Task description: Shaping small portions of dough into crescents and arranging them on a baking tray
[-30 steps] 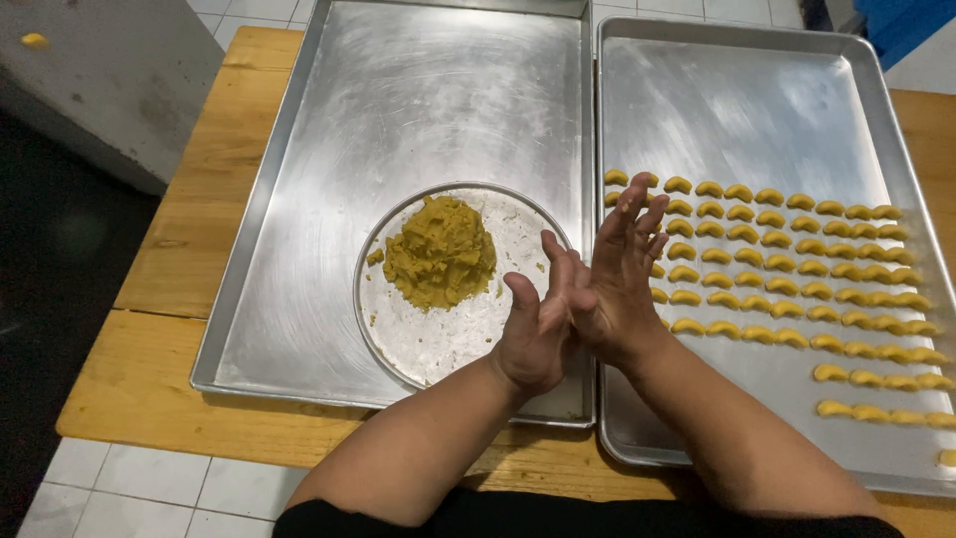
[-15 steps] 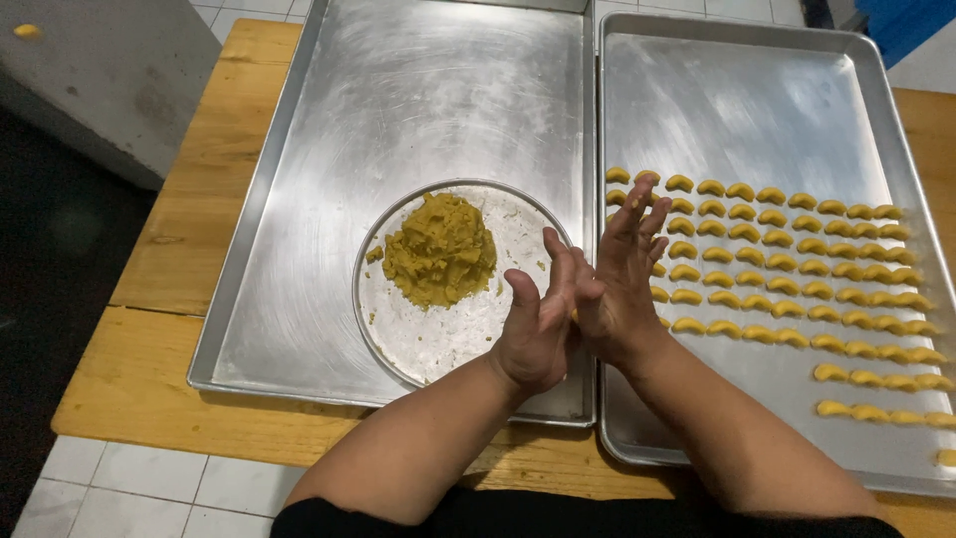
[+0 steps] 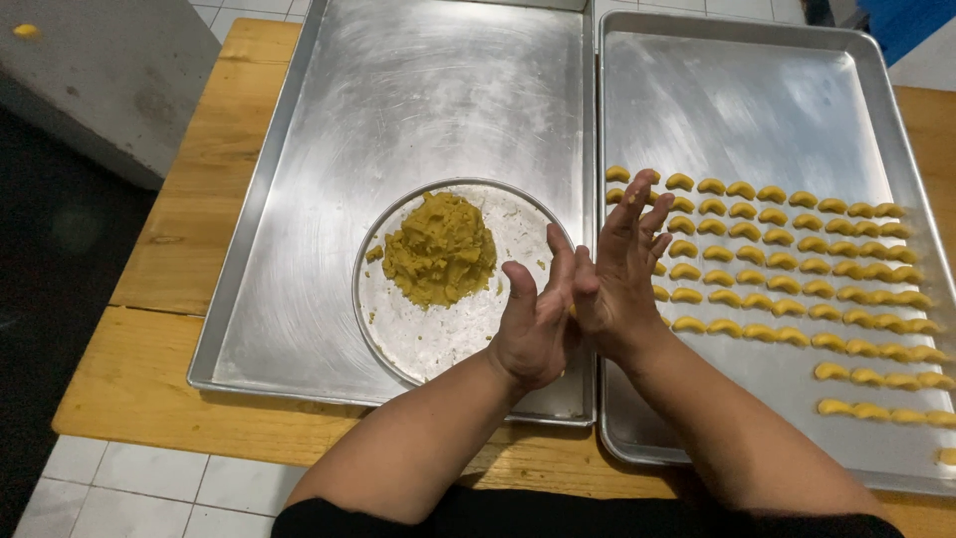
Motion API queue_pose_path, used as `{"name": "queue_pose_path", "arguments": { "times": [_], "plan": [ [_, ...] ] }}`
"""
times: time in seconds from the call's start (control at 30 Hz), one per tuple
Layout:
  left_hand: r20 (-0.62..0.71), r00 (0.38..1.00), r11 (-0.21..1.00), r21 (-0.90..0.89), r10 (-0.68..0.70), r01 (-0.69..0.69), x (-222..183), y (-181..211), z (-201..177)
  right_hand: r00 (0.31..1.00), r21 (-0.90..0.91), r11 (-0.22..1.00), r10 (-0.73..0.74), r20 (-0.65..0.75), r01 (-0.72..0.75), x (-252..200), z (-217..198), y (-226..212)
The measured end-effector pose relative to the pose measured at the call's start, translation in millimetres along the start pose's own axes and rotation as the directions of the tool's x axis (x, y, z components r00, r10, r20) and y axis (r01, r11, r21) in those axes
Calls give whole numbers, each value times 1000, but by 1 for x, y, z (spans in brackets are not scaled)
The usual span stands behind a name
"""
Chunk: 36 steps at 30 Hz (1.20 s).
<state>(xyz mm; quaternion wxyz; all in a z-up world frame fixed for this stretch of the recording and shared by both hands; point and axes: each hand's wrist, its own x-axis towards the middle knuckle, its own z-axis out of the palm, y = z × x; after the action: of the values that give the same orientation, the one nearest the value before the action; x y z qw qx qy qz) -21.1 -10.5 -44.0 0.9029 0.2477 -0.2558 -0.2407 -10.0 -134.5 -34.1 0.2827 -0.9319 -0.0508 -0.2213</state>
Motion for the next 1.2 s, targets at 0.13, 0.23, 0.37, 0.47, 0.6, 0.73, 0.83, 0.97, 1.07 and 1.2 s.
{"name": "queue_pose_path", "arguments": {
  "times": [0.13,0.23,0.37,0.47,0.6,0.73,0.83,0.97,1.07,1.2],
  "plan": [
    [125,987,989,91,106,-117,12,10,19,987,4,987,-159,-27,159,-17,17,-17],
    [224,942,968,-21,249,-250,26,-22,-16,900,69,897,-436,-11,436,-26,19,-28],
    [192,962,957,-252,193,-141,23,-8,-18,971,-68,969,-238,7,238,-12,16,-11],
    [12,986,902,-401,-167,158,15,22,10,995,-96,990,-98,11,99,0,1,-2],
    [11,963,807,-543,-270,233,13,1,-26,993,102,994,-45,110,34,9,-38,-13],
    [-128,945,832,-520,-300,194,14,5,-28,993,182,977,-102,-66,113,-1,-55,-21],
    [-199,933,848,-504,-301,166,17,13,-20,989,214,966,-150,12,144,-10,-59,-35],
    [-219,925,883,-426,-312,197,15,17,-10,991,267,955,-134,-3,130,-25,-42,-24],
    [-218,937,940,-268,-272,211,14,20,7,991,279,951,-132,-20,132,-20,-55,-40],
    [-163,982,971,204,-95,128,14,16,21,986,278,949,-166,30,151,-30,-76,-55]
  ]
}}
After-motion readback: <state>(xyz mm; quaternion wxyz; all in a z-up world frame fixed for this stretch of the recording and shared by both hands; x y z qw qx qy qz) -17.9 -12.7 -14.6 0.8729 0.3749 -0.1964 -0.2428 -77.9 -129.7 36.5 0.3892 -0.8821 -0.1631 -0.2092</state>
